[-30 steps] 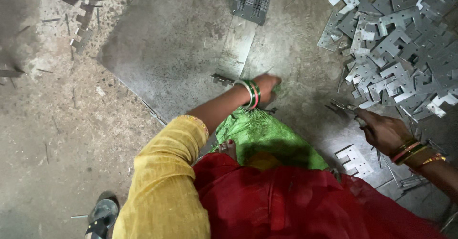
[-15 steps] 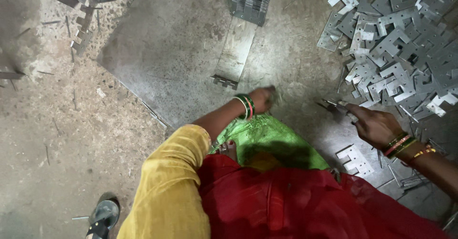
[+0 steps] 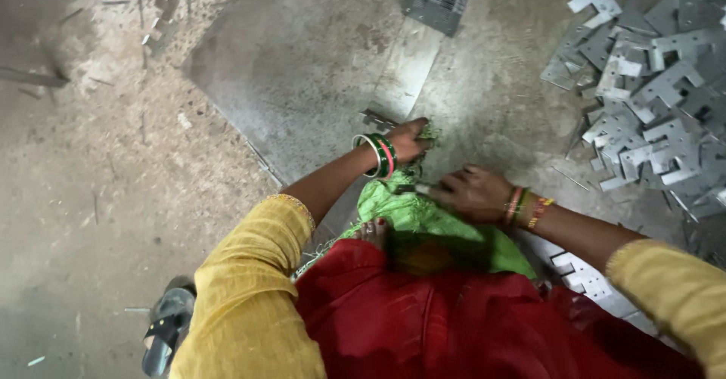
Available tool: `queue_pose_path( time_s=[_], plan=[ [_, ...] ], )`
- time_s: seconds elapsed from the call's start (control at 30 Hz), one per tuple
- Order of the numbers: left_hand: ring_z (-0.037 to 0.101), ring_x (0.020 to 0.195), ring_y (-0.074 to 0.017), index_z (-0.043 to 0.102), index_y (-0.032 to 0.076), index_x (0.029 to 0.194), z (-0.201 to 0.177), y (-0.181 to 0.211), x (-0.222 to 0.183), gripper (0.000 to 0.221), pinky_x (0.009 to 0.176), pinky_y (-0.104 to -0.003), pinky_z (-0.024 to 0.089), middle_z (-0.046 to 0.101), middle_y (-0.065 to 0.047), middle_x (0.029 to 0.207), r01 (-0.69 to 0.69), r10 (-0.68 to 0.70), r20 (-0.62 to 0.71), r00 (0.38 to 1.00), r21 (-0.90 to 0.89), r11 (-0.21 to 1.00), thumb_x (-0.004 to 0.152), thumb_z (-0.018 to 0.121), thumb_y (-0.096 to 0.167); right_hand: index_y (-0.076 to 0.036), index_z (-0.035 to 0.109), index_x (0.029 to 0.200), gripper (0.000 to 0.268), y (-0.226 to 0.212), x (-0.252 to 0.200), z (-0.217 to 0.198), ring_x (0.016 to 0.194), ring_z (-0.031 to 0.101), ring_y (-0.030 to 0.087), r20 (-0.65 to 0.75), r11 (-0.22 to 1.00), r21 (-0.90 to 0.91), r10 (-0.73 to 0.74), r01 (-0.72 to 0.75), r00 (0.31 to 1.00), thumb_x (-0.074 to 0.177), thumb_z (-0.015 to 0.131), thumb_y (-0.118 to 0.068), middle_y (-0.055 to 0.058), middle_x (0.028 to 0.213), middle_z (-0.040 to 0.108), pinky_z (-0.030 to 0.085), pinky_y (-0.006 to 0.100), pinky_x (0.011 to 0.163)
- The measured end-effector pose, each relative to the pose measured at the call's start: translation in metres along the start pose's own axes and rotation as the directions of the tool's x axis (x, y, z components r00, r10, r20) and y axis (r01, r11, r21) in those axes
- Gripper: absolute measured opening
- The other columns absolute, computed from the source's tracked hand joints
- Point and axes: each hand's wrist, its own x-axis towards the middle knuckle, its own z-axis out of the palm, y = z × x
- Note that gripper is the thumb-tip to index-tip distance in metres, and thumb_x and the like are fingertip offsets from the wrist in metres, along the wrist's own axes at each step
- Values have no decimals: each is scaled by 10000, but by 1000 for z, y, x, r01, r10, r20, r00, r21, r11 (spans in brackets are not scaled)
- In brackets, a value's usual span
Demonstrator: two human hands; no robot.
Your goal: The person stacks metal plates by hand, wipes them with a green cloth, and uses a small hand tool to scrape and clean the edges of individual stamps on the floor.
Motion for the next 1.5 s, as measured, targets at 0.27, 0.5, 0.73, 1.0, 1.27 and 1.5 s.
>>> queue_pose_path(
  time_s=[0.27, 0.5, 0.73, 1.0, 1.27, 1.5],
  plan=[
    [634, 1159, -460, 486, -56, 1397, 2, 21, -11, 592, 991, -472, 513, 642, -341, 1223, -110, 113, -55, 992, 59, 992, 888, 631, 210, -218, 580, 1396, 533, 21, 26, 11, 650, 613, 190, -72, 970, -224, -118, 99, 990, 865, 609, -260, 59, 895, 617, 486, 359, 614],
    [674, 1074, -441, 553, -16, 1283, -6, 62, -7, 443, 919, -490, 545, 679, -311, 1146, -73, 74, -19, 997, 33, 997, 882, 602, 165, -253, 547, 1405, 582, -8, 59, 18, 983, 711, 197, -442, 931, -364, -150, -24, 884, 828, 557, -178, 80, 1142, 680, 571, 363, 923],
    [646, 1060, -486, 498, -83, 1323, -24, 42, -29, 554, 871, -536, 531, 636, -343, 1149, -273, 289, -157, 945, 112, 955, 891, 720, 182, -229, 560, 1413, 503, 11, 17, 0, 712, 659, 217, -40, 979, -179, -107, 98, 993, 915, 571, -304, 70, 913, 659, 545, 385, 603],
    [735, 830, -403, 522, 18, 1245, -36, 86, -60, 426, 696, -468, 589, 715, -250, 907, 34, -34, 55, 998, -1, 999, 827, 584, 71, -241, 508, 1456, 538, -15, 37, 11, 758, 664, 203, -163, 960, -276, -82, 35, 983, 918, 530, -243, 72, 949, 656, 524, 364, 657],
    [698, 878, -442, 565, -64, 1100, -23, 69, -54, 297, 762, -483, 578, 657, -323, 1062, -409, 428, -16, 904, 267, 873, 859, 646, 91, -324, 525, 1451, 525, -19, 45, 19, 726, 656, 212, -55, 968, -249, -50, 35, 997, 937, 527, -216, 48, 813, 612, 513, 387, 631],
    [690, 921, -453, 534, -67, 1206, -38, 92, -68, 429, 786, -495, 572, 697, -312, 937, -92, 90, 20, 996, 168, 981, 798, 601, 47, -232, 536, 1326, 479, -25, 75, 29, 1024, 708, 243, -367, 962, -264, -163, 65, 916, 851, 507, -284, 68, 1127, 693, 556, 532, 985]
  ],
)
